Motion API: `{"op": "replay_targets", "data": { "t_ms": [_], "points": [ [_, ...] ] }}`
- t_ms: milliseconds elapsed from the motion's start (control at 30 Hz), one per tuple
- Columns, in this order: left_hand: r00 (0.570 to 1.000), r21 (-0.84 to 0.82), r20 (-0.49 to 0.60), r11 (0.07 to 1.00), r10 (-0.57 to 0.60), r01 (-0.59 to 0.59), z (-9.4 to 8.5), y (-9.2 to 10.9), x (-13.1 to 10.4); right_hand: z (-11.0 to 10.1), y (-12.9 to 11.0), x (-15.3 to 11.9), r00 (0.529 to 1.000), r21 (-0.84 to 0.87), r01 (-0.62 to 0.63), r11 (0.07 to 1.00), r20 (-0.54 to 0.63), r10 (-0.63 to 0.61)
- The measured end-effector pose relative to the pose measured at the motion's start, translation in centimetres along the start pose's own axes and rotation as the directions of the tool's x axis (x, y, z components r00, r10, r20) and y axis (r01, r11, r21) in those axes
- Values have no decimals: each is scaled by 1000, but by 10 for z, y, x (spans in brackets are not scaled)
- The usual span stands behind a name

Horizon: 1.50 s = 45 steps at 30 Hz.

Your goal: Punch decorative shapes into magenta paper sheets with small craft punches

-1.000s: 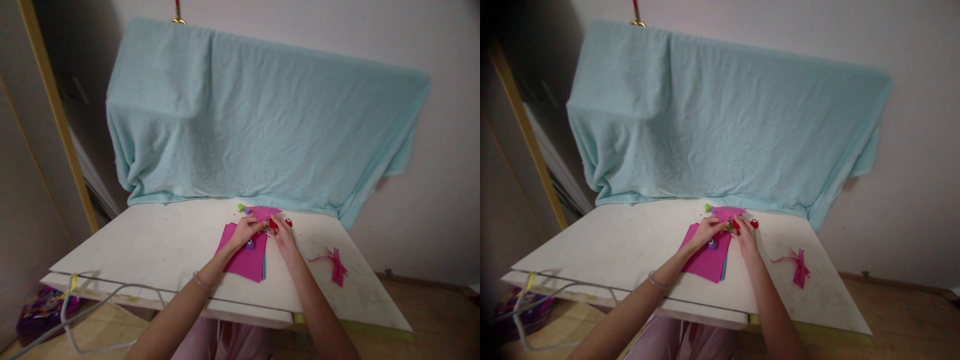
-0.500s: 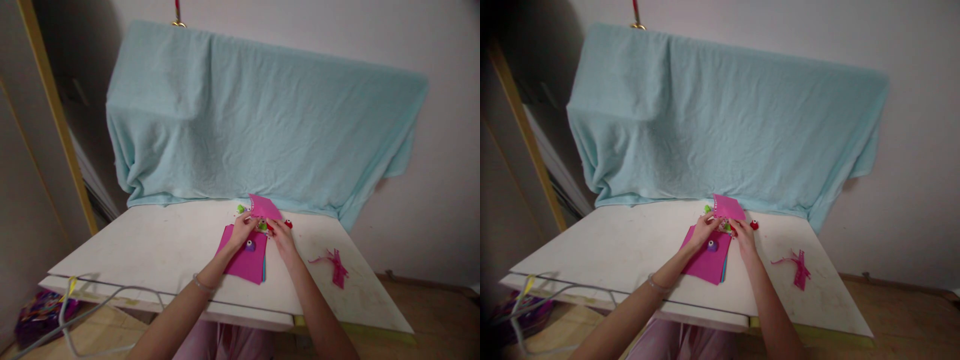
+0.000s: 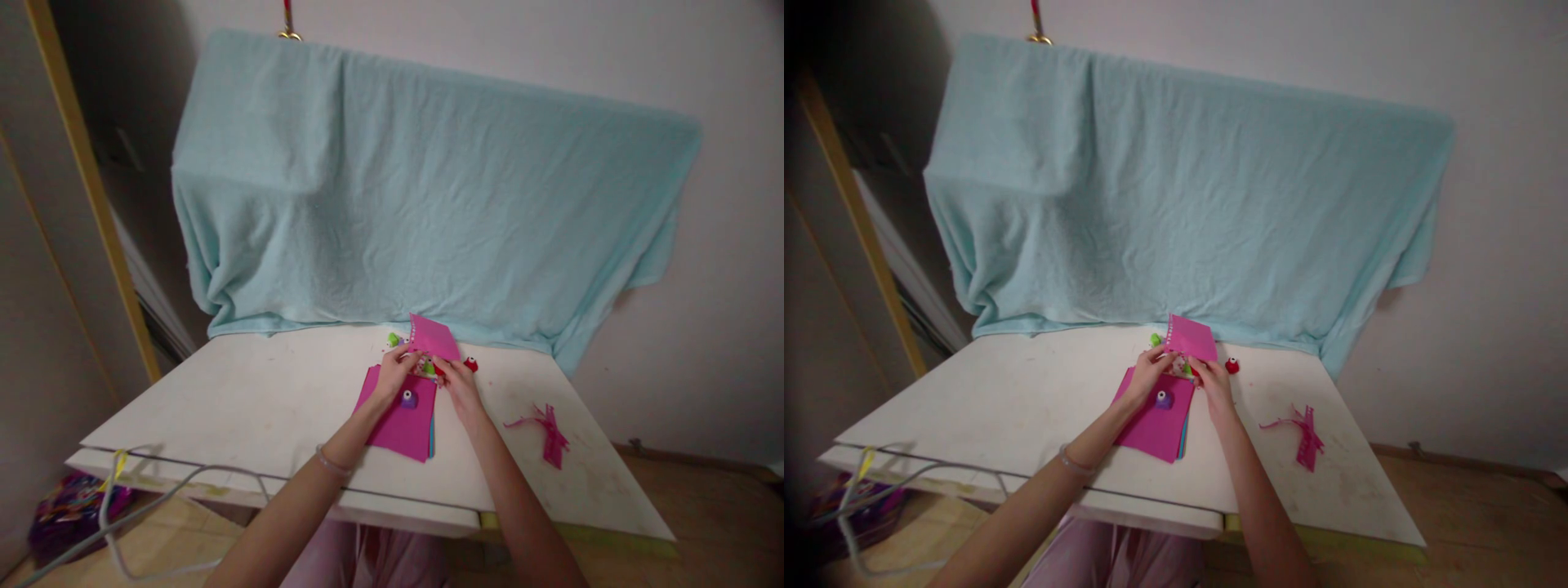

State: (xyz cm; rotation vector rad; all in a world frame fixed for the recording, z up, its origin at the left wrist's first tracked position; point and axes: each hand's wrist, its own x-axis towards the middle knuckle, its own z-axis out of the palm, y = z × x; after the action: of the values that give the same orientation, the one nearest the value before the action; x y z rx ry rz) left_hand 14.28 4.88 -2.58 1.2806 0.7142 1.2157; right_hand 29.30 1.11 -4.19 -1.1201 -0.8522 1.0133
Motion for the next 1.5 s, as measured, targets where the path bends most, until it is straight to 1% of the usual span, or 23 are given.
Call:
{"op": "replay_targets", "data": {
  "t_ms": [233, 400, 500, 700, 933, 1033, 1167, 1233, 1400, 1500],
  "points": [
    [999, -70, -42, 997, 35, -37, 3, 3, -3, -1, 3, -1, 999, -54, 19, 998, 44, -17],
    [999, -37, -27, 998, 45, -46, 2, 5, -5, 1, 3, -3, 998, -65, 10, 998, 58, -6],
    [999, -48, -6, 998, 42, -43, 2, 5, -4, 0, 3, -2, 999, -48, 0, 999, 34, 2],
    [997, -113, 77, 994, 6, 3, 1, -1, -3, -1, 0, -1, 999, -2, 3, 1000, -33, -3],
    [995, -11, 102, 1000, -5, 6, 0, -5, -4, -3, 1, 0, 999, -21, 42, 999, -18, -43],
    [992, -7, 117, 999, -40, 41, 0, -5, -3, -5, 3, 1, 998, -33, 61, 998, -9, -62],
    [992, -27, 114, 998, -52, 55, 1, -4, -4, -6, 3, 2, 998, -67, 67, 995, 7, -67],
    [993, -17, 112, 999, -47, 49, 1, -3, -5, -6, 2, 2, 998, -84, 68, 994, 15, -67],
    [993, 27, 114, 1000, 10, -14, 0, -4, -6, -5, 0, 1, 998, -109, 57, 992, 6, -57],
    [992, 26, 128, 1000, 11, -15, 0, -5, -6, -5, -1, 1, 999, -119, 52, 992, 4, -52]
  ]
}}
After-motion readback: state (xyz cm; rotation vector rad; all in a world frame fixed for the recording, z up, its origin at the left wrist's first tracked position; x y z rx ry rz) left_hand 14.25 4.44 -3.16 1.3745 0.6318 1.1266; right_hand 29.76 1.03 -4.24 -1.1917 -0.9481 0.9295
